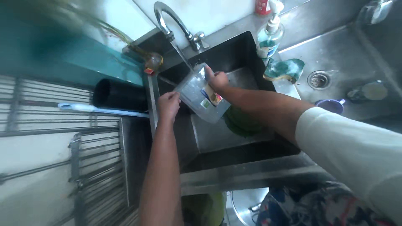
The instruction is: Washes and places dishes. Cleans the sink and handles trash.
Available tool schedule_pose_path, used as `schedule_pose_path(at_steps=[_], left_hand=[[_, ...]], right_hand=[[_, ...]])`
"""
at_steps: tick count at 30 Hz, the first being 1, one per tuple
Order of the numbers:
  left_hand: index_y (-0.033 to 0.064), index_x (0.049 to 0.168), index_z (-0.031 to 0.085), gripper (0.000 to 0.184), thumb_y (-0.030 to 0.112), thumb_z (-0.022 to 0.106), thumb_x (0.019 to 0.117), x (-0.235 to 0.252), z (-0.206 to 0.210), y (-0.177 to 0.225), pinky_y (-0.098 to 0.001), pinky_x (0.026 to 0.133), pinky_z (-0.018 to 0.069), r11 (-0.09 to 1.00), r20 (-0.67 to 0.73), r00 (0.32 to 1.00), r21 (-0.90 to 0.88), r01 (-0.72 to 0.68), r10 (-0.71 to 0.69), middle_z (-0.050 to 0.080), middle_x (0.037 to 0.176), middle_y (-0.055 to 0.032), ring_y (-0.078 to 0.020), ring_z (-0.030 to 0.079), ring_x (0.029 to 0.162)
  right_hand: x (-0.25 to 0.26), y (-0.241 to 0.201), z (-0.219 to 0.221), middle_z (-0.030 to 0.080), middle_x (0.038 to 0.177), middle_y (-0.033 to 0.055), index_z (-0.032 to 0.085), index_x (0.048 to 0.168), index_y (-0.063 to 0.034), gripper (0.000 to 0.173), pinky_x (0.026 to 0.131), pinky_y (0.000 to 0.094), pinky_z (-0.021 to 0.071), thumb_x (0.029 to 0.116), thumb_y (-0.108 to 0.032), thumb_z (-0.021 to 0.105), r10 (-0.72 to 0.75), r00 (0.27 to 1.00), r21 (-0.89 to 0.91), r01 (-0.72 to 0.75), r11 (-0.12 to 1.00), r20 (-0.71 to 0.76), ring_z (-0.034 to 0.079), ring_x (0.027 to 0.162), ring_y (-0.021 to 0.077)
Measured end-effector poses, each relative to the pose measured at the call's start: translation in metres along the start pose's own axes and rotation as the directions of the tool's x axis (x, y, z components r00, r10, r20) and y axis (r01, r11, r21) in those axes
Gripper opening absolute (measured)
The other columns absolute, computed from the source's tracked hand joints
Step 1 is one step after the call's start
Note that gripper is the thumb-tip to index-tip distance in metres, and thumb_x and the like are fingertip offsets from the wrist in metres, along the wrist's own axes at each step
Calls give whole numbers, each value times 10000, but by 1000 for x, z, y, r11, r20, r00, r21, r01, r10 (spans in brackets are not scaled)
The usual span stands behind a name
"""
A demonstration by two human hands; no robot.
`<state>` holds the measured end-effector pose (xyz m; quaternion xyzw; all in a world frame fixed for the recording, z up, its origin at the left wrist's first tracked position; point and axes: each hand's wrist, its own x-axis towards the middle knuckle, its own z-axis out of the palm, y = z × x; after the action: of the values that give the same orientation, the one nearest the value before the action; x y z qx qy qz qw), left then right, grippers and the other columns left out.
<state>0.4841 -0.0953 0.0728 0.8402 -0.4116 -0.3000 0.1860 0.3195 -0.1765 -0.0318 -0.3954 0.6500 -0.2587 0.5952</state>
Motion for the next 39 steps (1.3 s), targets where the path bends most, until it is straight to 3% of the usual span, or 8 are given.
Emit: schedule_pose_path(at_steps=[6, 11, 16, 19, 22, 27, 33, 39], left_hand=[[18, 1334, 604, 355, 257, 483, 1101, -7, 3, 0, -362, 731, 523, 994, -25, 999, -100, -42, 40, 655, 1108, -155, -190, 622, 827], [20, 1488, 435, 612, 491, 326, 1112, -11, 7, 16, -497, 884, 539, 966, 7, 994, -234, 111, -113, 556, 1369, -264, -350, 646, 1090], [34, 1551, 332, 930, 768, 192, 998, 3, 2, -4, -564, 961, 525, 911, 263, 919, -215, 352, -294, 483, 1456, -306, -431, 596, 1218], [42, 1485, 426, 635, 532, 367, 1085, 12, 13, -30, -448, 899, 552, 909, 400, 864, -147, 390, -306, 571, 1349, -234, -329, 642, 1087], [-19, 1347, 500, 347, 197, 400, 1095, 9, 35, -49, -358, 762, 586, 893, 410, 857, -181, 411, -312, 637, 1134, -177, -226, 674, 873], [-52, 1386, 432, 337, 51, 394, 1067, -14, 67, -51, -358, 704, 591, 872, 292, 899, -275, 405, -326, 605, 1114, -222, -242, 672, 819], [-28, 1521, 358, 480, 38, 460, 1057, -23, 91, -83, -520, 868, 585, 953, 30, 976, -207, 219, -218, 575, 1324, -316, -392, 675, 1071], [-5, 1556, 288, 496, 52, 429, 1084, -27, 109, -95, -482, 833, 613, 908, 112, 970, -341, 242, -216, 544, 1362, -315, -373, 690, 1057]], right_hand=[[-6, -25, 10, 701, 1111, 226, 687, 1143, -10, 684, 900, 586, 540, 1058, -624, 397, -90, 996, -80, 91, 993, 27, 689, 1068, 373], [-27, -13, 12, 714, 1043, 199, 678, 1124, -12, 515, 865, 601, 536, 1062, -497, 517, -421, 894, -389, 446, 806, 153, 697, 1015, 384], [-34, 25, 22, 724, 1067, 234, 710, 1042, 55, 428, 950, 545, 540, 1030, -363, 616, -818, 390, -412, 887, 210, 423, 697, 1074, 397], [-30, 48, 24, 739, 953, 171, 727, 955, -1, 325, 806, 500, 591, 988, -318, 666, -893, 24, -357, 921, -155, 450, 732, 955, 350], [-28, 63, 18, 740, 905, 131, 738, 926, -23, 279, 750, 459, 581, 968, -294, 689, -850, -95, -318, 901, -294, 517, 728, 916, 313], [-14, 69, -13, 722, 1115, 174, 747, 1049, -35, 377, 999, 564, 476, 960, -399, 704, -729, 108, -284, 951, -122, 676, 656, 1124, 381], [10, 44, -59, 520, 1457, 256, 453, 1503, -60, 664, 1058, 659, 423, 961, -346, 708, -430, 878, -651, 454, 609, 210, 508, 1343, 456], [2, 39, -73, 612, 1306, 308, 347, 1537, 8, 612, 967, 656, 504, 999, -100, 617, -8, 954, -776, 250, 579, 301, 625, 1196, 488]])
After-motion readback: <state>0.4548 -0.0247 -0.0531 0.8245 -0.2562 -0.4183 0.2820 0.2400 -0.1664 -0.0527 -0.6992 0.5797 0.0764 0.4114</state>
